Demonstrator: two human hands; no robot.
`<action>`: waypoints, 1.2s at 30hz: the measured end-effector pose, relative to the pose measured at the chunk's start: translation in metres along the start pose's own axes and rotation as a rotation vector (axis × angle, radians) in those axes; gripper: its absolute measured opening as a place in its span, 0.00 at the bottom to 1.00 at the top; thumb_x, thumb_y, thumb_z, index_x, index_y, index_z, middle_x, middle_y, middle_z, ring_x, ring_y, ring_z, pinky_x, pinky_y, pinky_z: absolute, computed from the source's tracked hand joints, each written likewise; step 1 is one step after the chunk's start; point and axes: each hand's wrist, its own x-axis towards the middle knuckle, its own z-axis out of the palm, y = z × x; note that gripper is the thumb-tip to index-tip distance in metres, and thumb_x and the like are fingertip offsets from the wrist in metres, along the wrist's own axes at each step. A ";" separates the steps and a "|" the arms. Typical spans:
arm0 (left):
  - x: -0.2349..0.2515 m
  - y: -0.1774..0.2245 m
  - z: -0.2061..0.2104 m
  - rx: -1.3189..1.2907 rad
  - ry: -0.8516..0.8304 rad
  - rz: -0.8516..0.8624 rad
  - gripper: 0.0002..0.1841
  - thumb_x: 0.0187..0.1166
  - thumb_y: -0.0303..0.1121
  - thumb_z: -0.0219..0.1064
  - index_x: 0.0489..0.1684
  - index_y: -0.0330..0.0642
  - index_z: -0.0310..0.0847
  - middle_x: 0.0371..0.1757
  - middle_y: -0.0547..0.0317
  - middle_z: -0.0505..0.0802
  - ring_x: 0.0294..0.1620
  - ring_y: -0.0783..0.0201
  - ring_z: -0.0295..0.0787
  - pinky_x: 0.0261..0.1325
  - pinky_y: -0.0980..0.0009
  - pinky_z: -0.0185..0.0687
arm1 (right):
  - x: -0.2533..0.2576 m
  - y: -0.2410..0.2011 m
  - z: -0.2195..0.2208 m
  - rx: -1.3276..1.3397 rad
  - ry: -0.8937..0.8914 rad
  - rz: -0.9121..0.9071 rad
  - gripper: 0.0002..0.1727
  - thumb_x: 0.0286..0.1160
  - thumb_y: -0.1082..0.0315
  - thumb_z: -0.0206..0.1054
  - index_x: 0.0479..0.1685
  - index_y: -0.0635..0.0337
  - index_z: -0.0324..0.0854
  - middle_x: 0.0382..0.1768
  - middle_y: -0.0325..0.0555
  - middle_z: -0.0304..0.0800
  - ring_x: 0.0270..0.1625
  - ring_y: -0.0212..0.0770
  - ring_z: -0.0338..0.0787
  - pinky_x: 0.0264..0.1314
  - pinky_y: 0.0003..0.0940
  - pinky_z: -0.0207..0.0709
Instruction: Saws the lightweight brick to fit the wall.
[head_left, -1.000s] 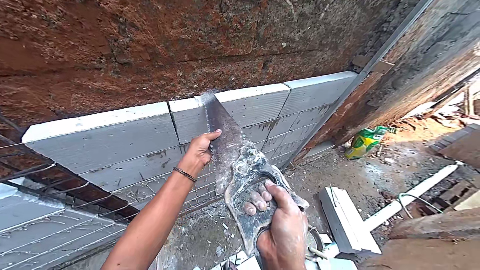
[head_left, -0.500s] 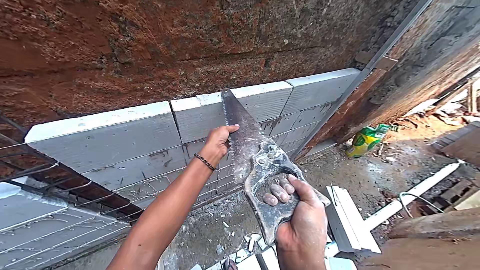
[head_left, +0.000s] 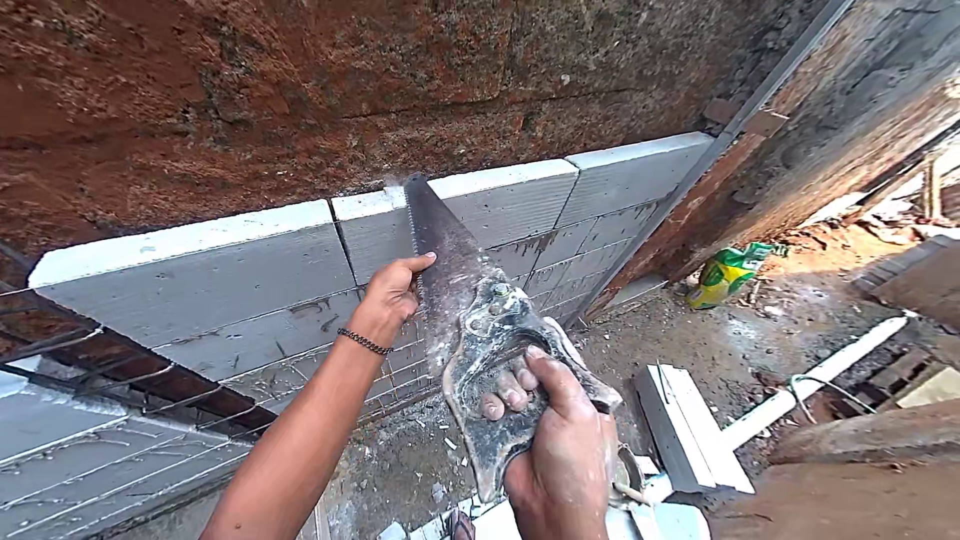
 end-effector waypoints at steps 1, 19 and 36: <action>0.000 -0.003 0.007 0.005 -0.018 -0.019 0.14 0.73 0.29 0.74 0.55 0.37 0.82 0.43 0.49 0.93 0.37 0.60 0.92 0.36 0.65 0.89 | -0.001 -0.003 0.001 -0.002 0.022 -0.020 0.06 0.88 0.75 0.50 0.51 0.65 0.71 0.13 0.39 0.69 0.09 0.33 0.76 0.09 0.31 0.79; -0.007 -0.001 0.000 -0.084 -0.030 -0.013 0.09 0.77 0.28 0.69 0.51 0.38 0.81 0.40 0.51 0.91 0.35 0.62 0.91 0.36 0.68 0.88 | 0.006 -0.013 0.004 0.007 0.015 0.026 0.08 0.88 0.72 0.50 0.40 0.62 0.72 0.12 0.39 0.70 0.09 0.33 0.74 0.09 0.30 0.77; 0.009 -0.006 -0.015 0.093 0.070 0.062 0.11 0.73 0.28 0.75 0.49 0.36 0.85 0.38 0.51 0.91 0.28 0.66 0.85 0.27 0.73 0.80 | 0.013 0.008 -0.020 0.063 -0.005 0.095 0.07 0.87 0.74 0.48 0.42 0.62 0.70 0.12 0.38 0.69 0.08 0.33 0.74 0.08 0.30 0.77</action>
